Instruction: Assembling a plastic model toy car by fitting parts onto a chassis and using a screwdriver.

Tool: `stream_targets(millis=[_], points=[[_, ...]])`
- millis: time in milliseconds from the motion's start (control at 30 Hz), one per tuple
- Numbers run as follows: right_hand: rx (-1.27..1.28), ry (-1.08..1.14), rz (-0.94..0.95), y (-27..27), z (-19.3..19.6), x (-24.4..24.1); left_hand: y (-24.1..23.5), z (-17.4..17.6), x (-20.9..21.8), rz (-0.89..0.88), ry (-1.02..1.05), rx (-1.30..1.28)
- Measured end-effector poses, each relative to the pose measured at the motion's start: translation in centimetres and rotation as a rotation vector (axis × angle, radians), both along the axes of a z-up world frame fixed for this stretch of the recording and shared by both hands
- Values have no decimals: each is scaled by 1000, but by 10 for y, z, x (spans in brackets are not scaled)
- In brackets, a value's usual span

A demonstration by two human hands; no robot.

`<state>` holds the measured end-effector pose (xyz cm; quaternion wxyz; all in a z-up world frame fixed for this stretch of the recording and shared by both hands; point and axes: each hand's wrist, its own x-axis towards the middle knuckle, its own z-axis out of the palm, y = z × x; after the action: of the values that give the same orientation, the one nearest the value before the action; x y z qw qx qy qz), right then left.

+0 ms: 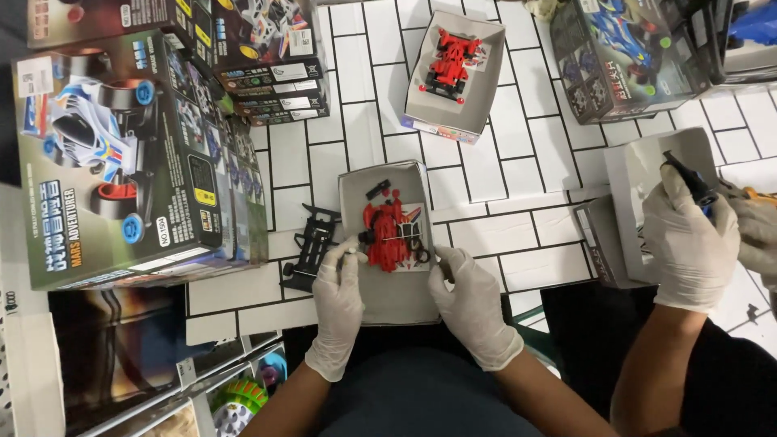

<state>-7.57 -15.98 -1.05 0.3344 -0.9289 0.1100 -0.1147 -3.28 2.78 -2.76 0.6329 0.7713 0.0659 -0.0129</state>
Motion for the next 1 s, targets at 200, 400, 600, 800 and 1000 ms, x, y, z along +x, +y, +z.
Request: stream_targets(millis=[200,400,600,800,1000], points=[[184,104,-79,-34,-45,5,9,6,4,-150,-101,-53],[111,348,-115,-33,-41,-4,33,5,-13,-262,-30,-54],[-7,336,-81,-30,-46,-1,36,-4,-29,-338,-11,-68],[-72,306,-88,-34,-52,-1,41,1,-30,-388,91,-140],[-53,281,-102,-28,-47,-1,45,5,-18,-441,103,-101]])
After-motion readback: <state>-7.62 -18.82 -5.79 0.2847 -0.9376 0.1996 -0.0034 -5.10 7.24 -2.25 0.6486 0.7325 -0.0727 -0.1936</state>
